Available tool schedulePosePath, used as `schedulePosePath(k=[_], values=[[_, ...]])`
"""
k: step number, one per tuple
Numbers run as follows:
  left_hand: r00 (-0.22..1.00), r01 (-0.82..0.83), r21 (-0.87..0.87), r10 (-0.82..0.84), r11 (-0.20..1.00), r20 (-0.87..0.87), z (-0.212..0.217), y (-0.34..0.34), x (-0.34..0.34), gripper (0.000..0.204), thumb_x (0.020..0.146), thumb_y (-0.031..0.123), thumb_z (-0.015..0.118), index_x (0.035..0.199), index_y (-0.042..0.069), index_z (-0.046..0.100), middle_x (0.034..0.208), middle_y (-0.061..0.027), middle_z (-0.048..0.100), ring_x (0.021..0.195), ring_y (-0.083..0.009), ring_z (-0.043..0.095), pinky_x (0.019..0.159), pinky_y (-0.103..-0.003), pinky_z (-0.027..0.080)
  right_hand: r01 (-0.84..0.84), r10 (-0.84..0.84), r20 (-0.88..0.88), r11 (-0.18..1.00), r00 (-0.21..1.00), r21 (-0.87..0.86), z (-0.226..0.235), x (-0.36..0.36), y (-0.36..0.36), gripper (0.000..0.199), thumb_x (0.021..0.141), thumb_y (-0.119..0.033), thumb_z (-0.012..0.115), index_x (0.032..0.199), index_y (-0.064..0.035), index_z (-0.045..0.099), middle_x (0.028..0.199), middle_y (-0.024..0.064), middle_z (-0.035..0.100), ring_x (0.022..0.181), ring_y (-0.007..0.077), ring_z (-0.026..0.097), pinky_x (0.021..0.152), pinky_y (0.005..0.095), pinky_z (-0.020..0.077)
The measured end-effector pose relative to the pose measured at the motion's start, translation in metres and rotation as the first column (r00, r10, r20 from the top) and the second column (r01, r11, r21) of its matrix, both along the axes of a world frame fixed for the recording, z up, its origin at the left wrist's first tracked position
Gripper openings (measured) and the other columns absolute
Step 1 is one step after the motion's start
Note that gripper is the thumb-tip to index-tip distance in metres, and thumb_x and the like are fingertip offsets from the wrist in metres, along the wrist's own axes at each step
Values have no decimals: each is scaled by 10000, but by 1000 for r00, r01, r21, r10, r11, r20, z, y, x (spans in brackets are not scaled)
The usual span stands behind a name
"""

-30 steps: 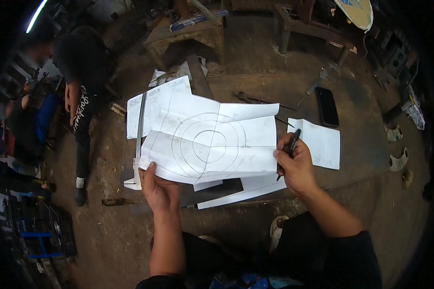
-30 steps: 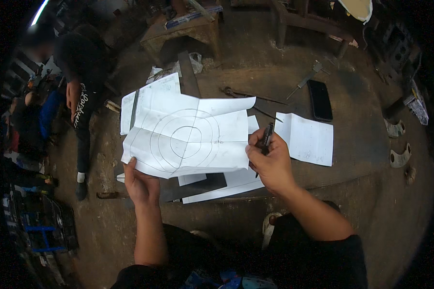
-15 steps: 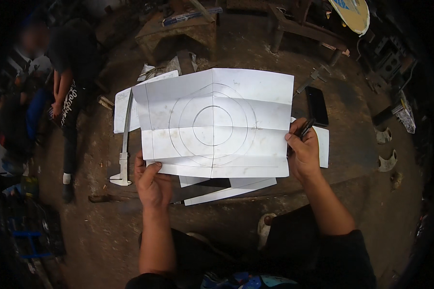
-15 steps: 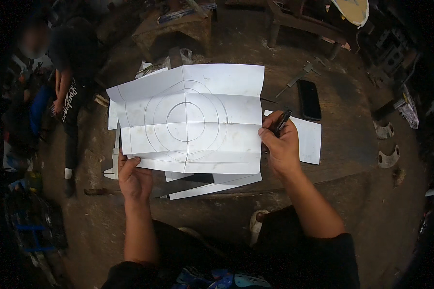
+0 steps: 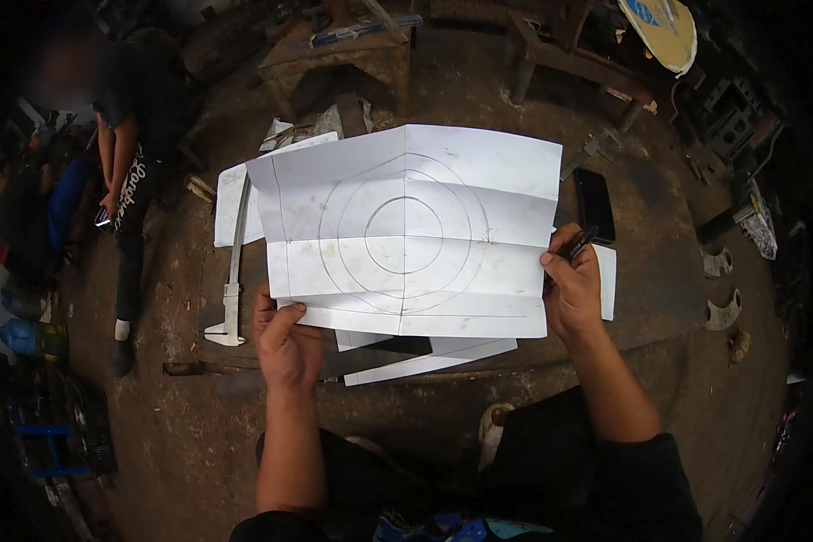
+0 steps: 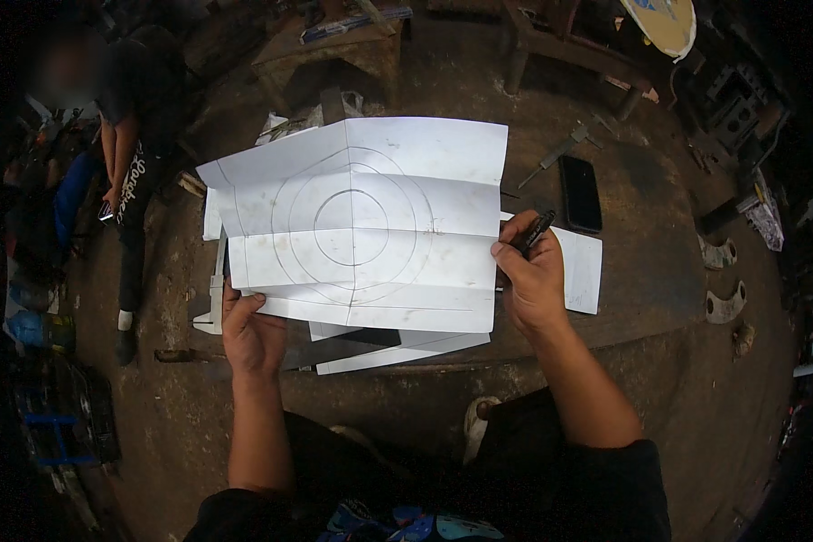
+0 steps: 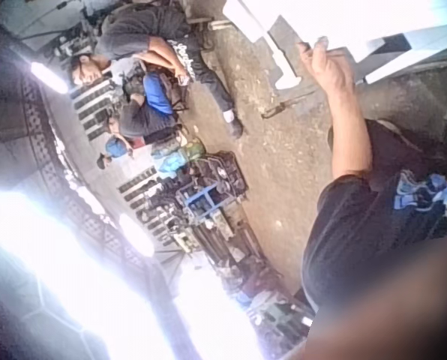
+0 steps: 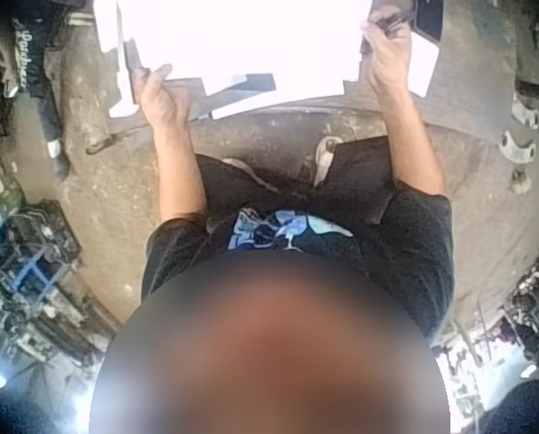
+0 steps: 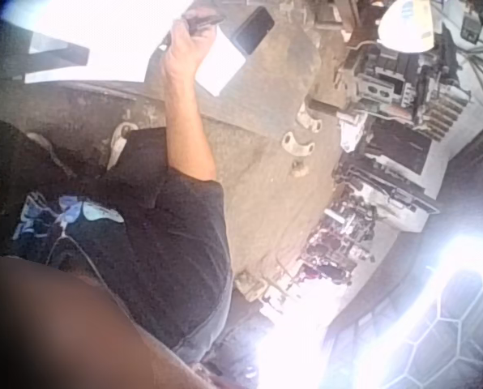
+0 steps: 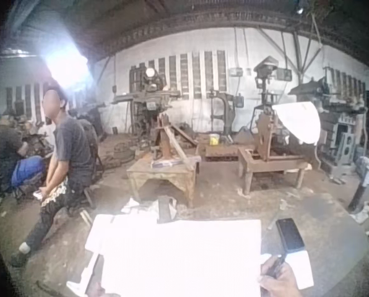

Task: The person uses a vernier caliper and a pen to draw straight lines and geometric shapes on white paper. They repeatedly position the caliper as a straightedge, draw lines, and then reposition it to create additional lines and circles on the paper.

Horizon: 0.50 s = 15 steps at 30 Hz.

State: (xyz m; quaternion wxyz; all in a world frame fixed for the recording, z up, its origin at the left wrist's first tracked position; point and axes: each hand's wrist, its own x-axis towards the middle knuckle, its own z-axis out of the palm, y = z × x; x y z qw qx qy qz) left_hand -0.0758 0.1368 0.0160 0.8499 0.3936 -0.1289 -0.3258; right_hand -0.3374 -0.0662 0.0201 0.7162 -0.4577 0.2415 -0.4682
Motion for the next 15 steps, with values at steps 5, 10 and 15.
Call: schedulePosePath(k=[5, 10, 15], values=[[1000, -5, 2, 5, 1000, -27, 1, -1, -2, 412, 787, -39, 572, 1198, -6, 568, 1163, -143, 659, 1109, -261, 636, 1053, -428, 472, -11, 11, -5, 1000, 1000, -9, 0, -1, -1, 193, 877, 92, 597, 938, -85, 548, 883, -9, 568, 790, 68, 517, 756, 241, 439], [999, 7, 4, -7, 1000, -37, 2, 0, -2, 417, 786, -39, 572, 1202, -5, 568, 1167, -148, 657, 1127, -269, 636, 1057, -444, 478, -22, 22, -15, 1000, 1000, -2, 0, 0, -1, 182, 883, 80, 596, 939, -88, 550, 878, -13, 565, 775, 65, 510, 740, 241, 438], [1000, -1, 0, 1, 1000, -25, 2, -1, 0, 397, 783, -45, 558, 1177, -2, 571, 1151, -147, 664, 1111, -259, 636, 1053, -427, 473, -43, 43, -27, 999, 999, 10, 0, 2, 0, 172, 886, 65, 601, 939, -91, 549, 870, -19, 562, 759, 60, 508, 717, 238, 431]])
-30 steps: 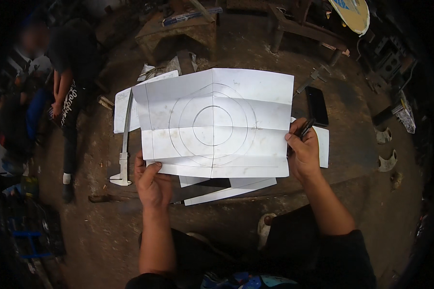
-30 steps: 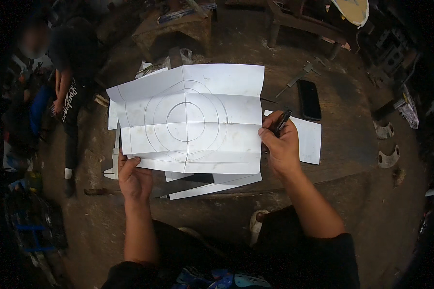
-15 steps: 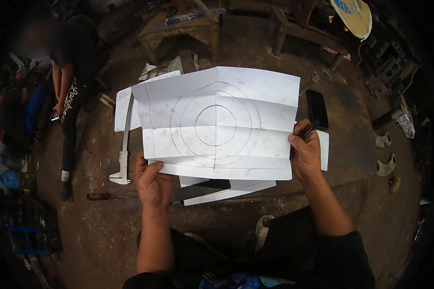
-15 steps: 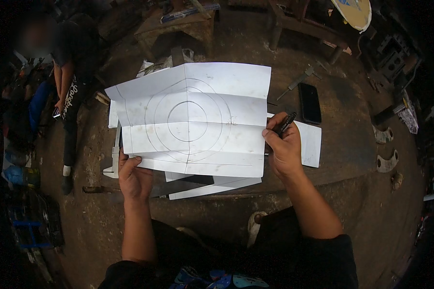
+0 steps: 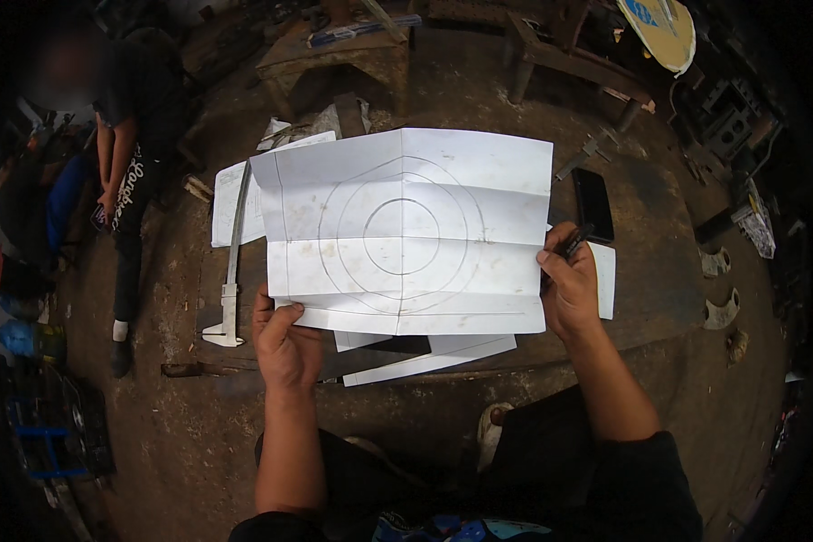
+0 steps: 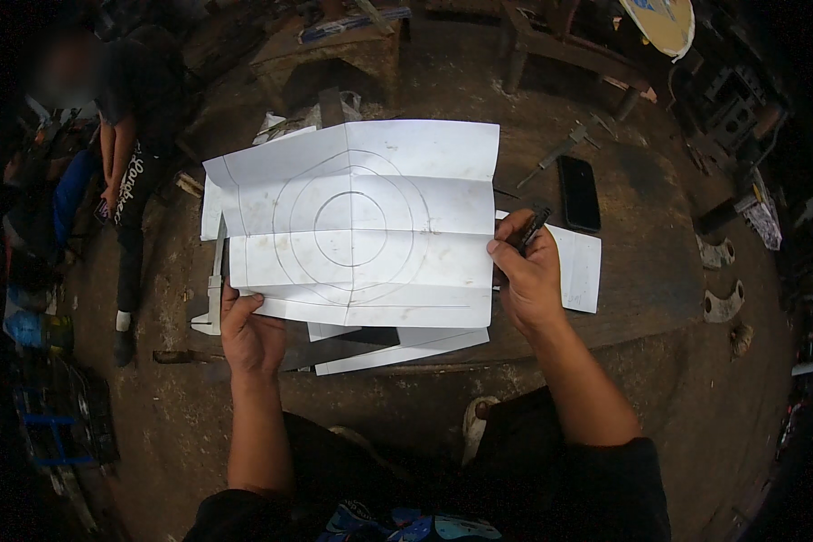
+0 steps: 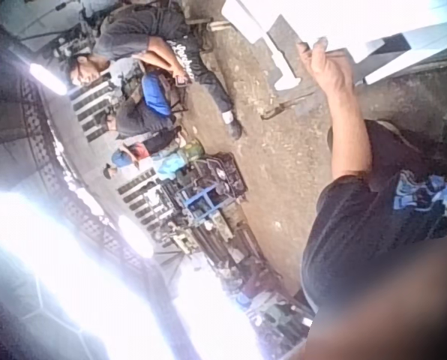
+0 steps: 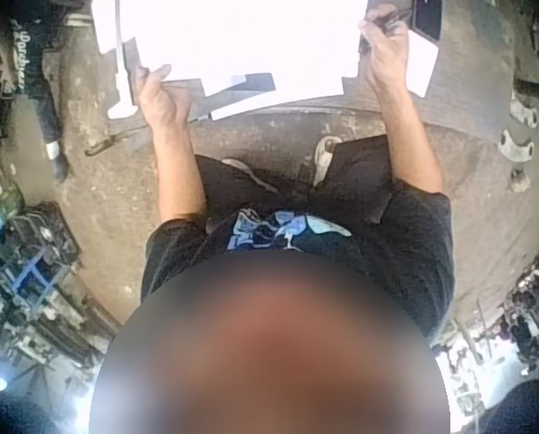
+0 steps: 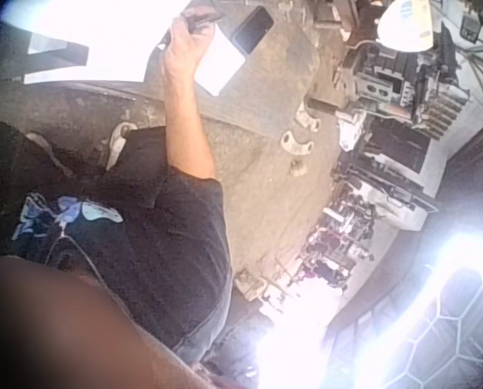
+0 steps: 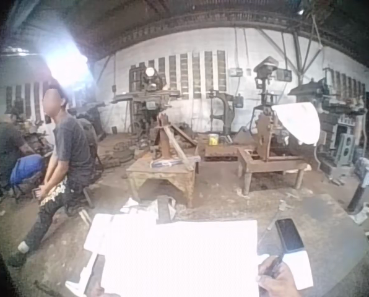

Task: The person uses a vernier caliper and a pen to draw straight lines and geometric shapes on white paper. They repeatedly position the caliper as a straightedge, draw lines, and then reposition it to create additional lines and circles on the paper.

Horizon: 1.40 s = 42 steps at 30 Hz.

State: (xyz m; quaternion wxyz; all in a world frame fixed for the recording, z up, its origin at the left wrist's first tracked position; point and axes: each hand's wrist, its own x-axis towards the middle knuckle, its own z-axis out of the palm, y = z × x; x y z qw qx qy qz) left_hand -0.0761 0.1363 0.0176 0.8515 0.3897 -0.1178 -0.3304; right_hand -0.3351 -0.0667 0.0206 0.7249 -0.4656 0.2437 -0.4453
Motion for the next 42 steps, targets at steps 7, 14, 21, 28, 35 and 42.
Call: schedulePosePath(k=[7, 14, 21, 28, 35, 42], values=[[999, -32, 41, 32, 999, -13, 1, -1, -1, 390, 778, -47, 549, 1165, -6, 572, 1151, -150, 667, 1103, -258, 635, 1051, -420, 470, 14, -14, -9, 1000, 1000, -6, 1, 1, 0, 174, 890, 58, 601, 940, -98, 544, 854, -24, 555, 728, 50, 503, 667, 227, 419], [1000, 0, 19, 0, 1000, -4, 2, 0, -1, 401, 776, -44, 559, 1174, -5, 570, 1155, -151, 666, 1109, -263, 633, 1048, -427, 472, 50, -50, 3, 999, 999, -3, 2, 2, 1, 183, 888, 66, 599, 942, -98, 542, 848, -26, 557, 710, 42, 503, 642, 223, 423], [1000, 5, 19, -5, 1000, 2, -1, 1, 0, 412, 778, -42, 560, 1189, -7, 567, 1160, -151, 661, 1112, -261, 630, 1053, -419, 466, 5, -5, 4, 1000, 1000, 8, 2, -1, 0, 180, 890, 73, 594, 936, -94, 543, 852, -17, 565, 727, 50, 517, 676, 235, 442], [978, -2, 49, -8, 999, 209, -8, 5, -3, 429, 810, -32, 635, 1234, -26, 569, 1151, -131, 659, 1122, -246, 621, 1039, -401, 464, 45, -45, -11, 999, 999, 12, 0, 3, 4, 178, 881, 63, 612, 943, -92, 550, 886, -3, 573, 778, 77, 535, 713, 253, 457], [358, 116, 362, -379, 925, 854, 3, -11, -73, 634, 767, 81, 823, 1351, 27, 582, 1301, -175, 587, 1251, -329, 571, 1047, -418, 455, -43, 54, -175, 997, 983, 65, -3, 25, 37, 106, 918, -6, 647, 943, -87, 582, 981, 23, 605, 898, 105, 561, 805, 276, 466], [505, -47, 461, -377, 886, 776, -11, -22, -98, 487, 826, 22, 772, 1293, 28, 636, 1217, -182, 648, 1172, -303, 630, 979, -376, 506, -302, 336, -301, 941, 893, 155, 8, 27, 50, 175, 947, -181, 734, 1033, -51, 655, 726, -37, 574, 617, 40, 488, 518, 212, 374]])
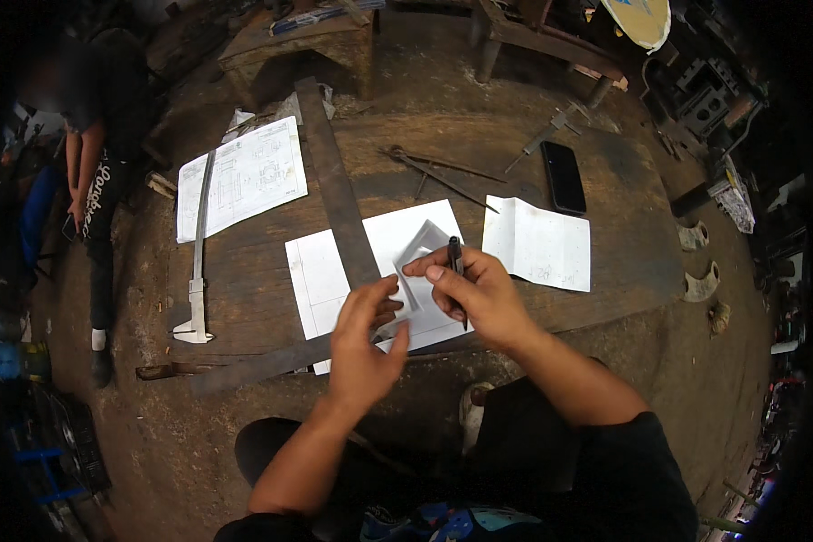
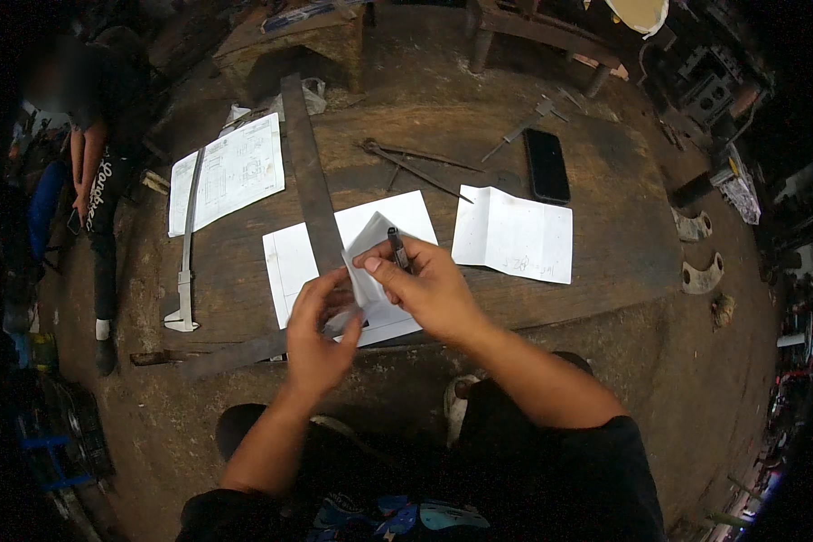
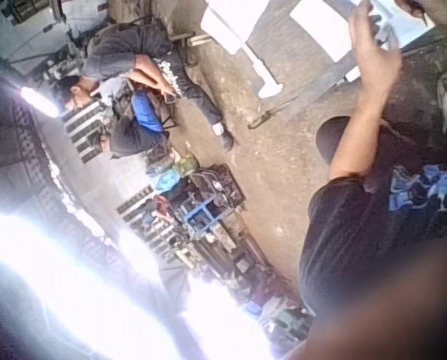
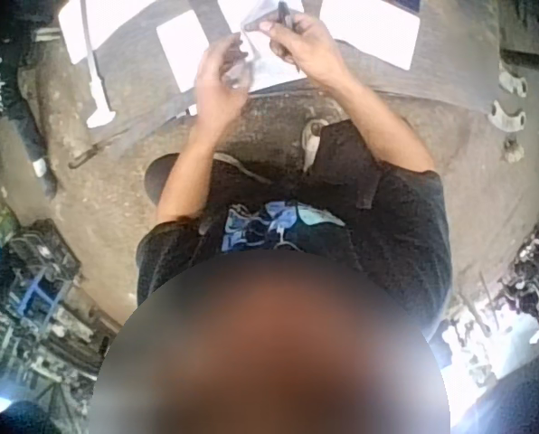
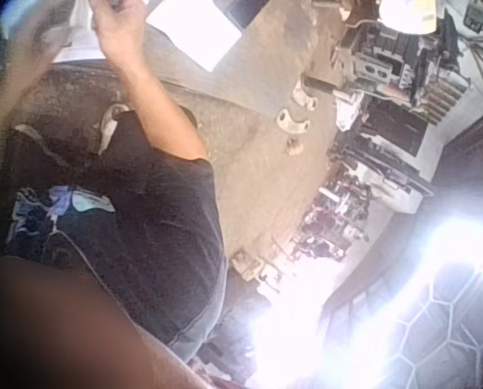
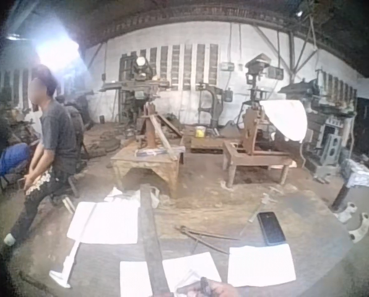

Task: The person uses a vernier caliper and a pen to draw straight lines and geometric shapes on white paper. They repeatedly position the caliper as a straightedge, draw lines, and then reposition it to create additional lines and circles on the paper.

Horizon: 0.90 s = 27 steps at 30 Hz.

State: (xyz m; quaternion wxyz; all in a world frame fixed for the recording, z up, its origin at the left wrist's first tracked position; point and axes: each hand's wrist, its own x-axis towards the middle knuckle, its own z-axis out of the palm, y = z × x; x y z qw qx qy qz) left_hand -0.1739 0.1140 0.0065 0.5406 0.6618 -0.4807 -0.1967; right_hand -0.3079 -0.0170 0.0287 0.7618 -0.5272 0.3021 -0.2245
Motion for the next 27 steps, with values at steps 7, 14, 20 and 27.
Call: schedulePosePath(k=[7, 14, 20, 27], values=[[576, -56, -118, -64, 991, -815, -6, 8, 49, 415, 860, -57, 674, 1263, -25, 581, 1107, -137, 695, 974, -185, 692, 889, -325, 554, 167, -309, -214, 848, 927, -503, -6, -17, -44, 680, 812, -422, 858, 1270, 14, 606, 1139, 121, 647, 850, 137, 585, 725, 273, 495], [218, 67, -283, -291, 957, -932, -3, 7, 50, 492, 845, 32, 660, 1315, 11, 516, 1177, -169, 657, 1094, -283, 656, 1009, -445, 509, -250, 210, -287, 962, 935, -110, -38, 0, -32, 805, 796, -494, 843, 1348, 24, 572, 1227, 202, 645, 1125, 305, 626, 991, 416, 495], [374, -5, -207, -190, 978, -908, 1, 9, 54, 511, 848, 132, 649, 1320, 6, 501, 1212, -180, 640, 1151, -298, 634, 1053, -448, 486, -199, 186, -224, 979, 957, -38, -33, 1, -26, 627, 871, -398, 791, 1283, 36, 602, 1161, 188, 675, 1083, 259, 649, 936, 356, 516], [272, -17, -229, -216, 973, -938, 1, 8, 49, 538, 847, 135, 631, 1344, -6, 480, 1201, -180, 640, 1133, -295, 645, 1024, -432, 508, -387, 348, 188, 888, 919, 249, -30, -1, -20, 314, 893, -106, 773, 1169, -70, 626, 1153, 0, 615, 925, 78, 512, 850, 246, 446]])
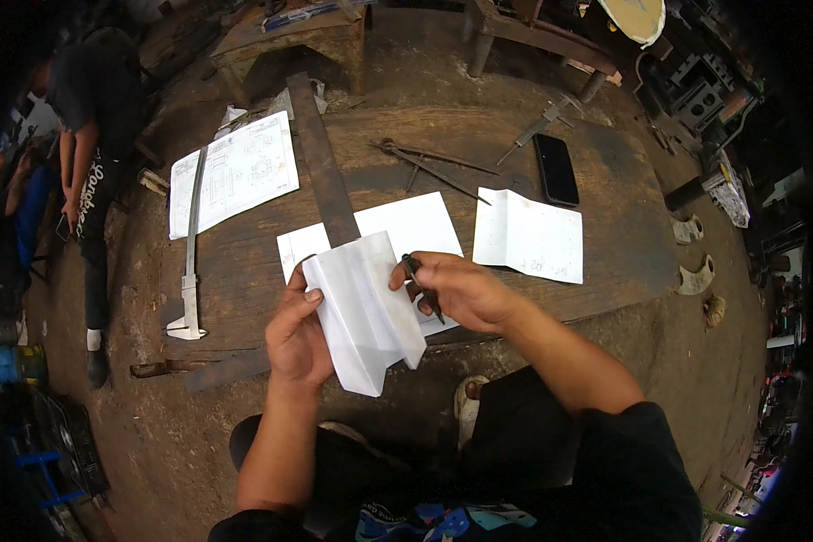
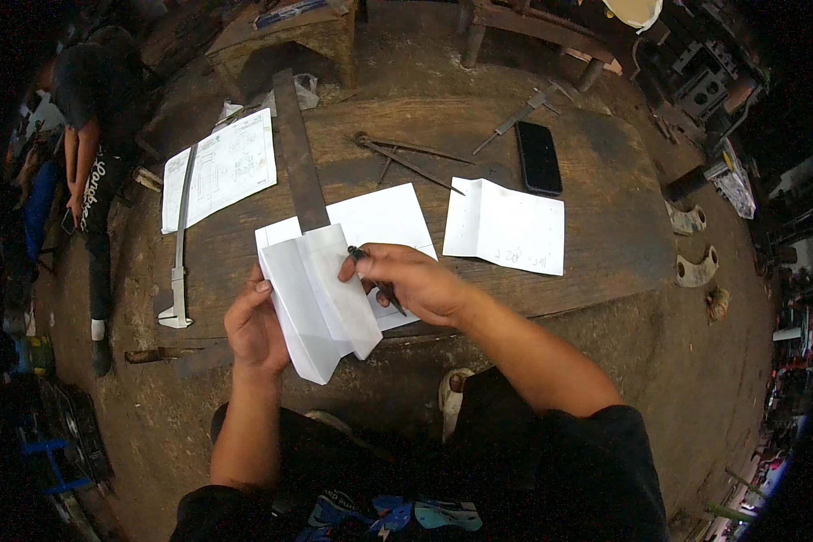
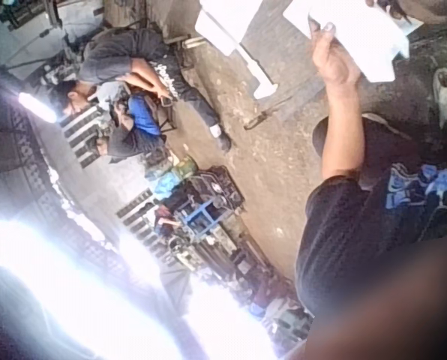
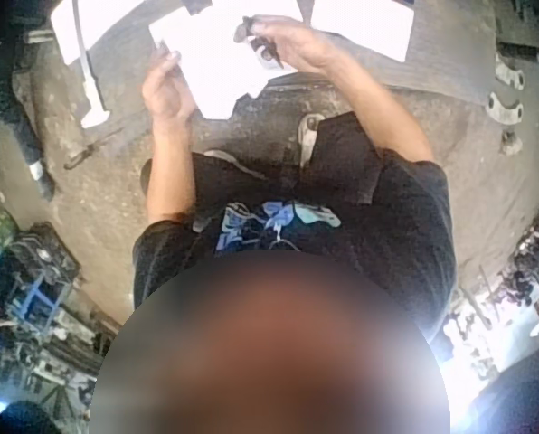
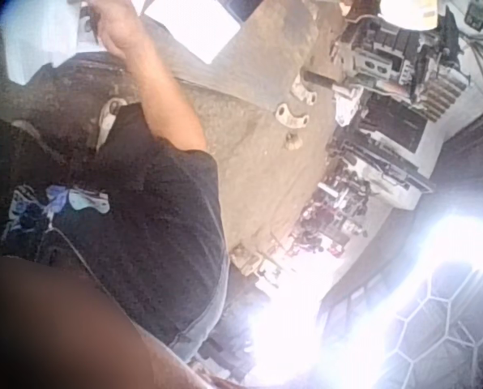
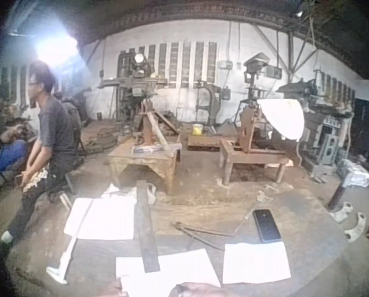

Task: The person uses a vernier caliper and a pen to draw straight lines and geometric shapes on white paper. They repeatedly position the caliper as a straightedge, draw lines, and then reposition it to create additional lines and circles on the paper.

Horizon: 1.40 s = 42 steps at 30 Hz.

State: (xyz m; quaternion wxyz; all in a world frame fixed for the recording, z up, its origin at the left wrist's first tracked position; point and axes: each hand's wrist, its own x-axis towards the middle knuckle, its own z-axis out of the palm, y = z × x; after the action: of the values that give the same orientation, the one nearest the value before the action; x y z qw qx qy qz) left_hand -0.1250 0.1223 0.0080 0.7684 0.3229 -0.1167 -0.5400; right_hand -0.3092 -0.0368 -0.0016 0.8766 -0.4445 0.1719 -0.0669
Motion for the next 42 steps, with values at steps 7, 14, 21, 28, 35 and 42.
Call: schedulePosePath(k=[7, 14, 21, 28, 35, 42], values=[[969, -4, 167, -38, 986, 242, 6, -1, -13, 544, 888, 160, 704, 1355, -35, 503, 1154, -180, 657, 1049, -238, 674, 941, -392, 556, 258, -309, -145, 921, 940, -290, -4, 13, 20, 655, 757, -71, 889, 1282, -67, 496, 971, 8, 548, 895, 102, 521, 801, 258, 487], [849, -148, 223, 8, 964, 529, -4, -11, -26, 594, 872, 213, 814, 1330, -20, 515, 1198, -176, 608, 1118, -209, 582, 908, -348, 534, 305, -351, -161, 918, 922, -253, 13, 12, 25, 485, 847, -94, 820, 1255, 13, 581, 1061, 76, 694, 932, 134, 658, 825, 302, 556], [862, -122, 191, 8, 974, 507, 0, -9, -28, 591, 889, 209, 786, 1334, -5, 462, 1182, -148, 620, 1106, -195, 603, 940, -346, 513, 327, -397, -113, 861, 911, -390, 15, 10, 29, 359, 920, -72, 713, 1244, 24, 594, 1074, 79, 688, 933, 131, 654, 832, 304, 547], [933, -37, 276, -66, 961, 355, 1, -9, -19, 510, 901, 241, 734, 1306, -18, 560, 1105, -143, 691, 1006, -227, 681, 905, -386, 549, 349, -478, -140, 783, 867, -515, 7, 10, 30, 312, 886, -84, 756, 1147, 8, 613, 997, 48, 673, 868, 108, 623, 770, 285, 522], [944, -49, 332, -66, 942, 324, 1, -11, -37, 556, 908, 153, 765, 1351, -4, 468, 1131, -148, 667, 1015, -191, 664, 866, -340, 553, 304, -407, -173, 851, 897, -427, 9, 12, 39, 274, 885, -186, 799, 1021, -36, 614, 873, 3, 612, 753, 70, 541, 675, 269, 469], [920, -156, 329, 16, 931, 391, -13, -18, -46, 579, 917, 146, 769, 1373, -23, 454, 1118, -157, 677, 1016, -181, 656, 871, -315, 546, 101, -191, -179, 903, 965, -417, 13, 9, 35, 473, 836, -206, 848, 1177, 25, 615, 968, 62, 692, 855, 138, 654, 797, 302, 540]])
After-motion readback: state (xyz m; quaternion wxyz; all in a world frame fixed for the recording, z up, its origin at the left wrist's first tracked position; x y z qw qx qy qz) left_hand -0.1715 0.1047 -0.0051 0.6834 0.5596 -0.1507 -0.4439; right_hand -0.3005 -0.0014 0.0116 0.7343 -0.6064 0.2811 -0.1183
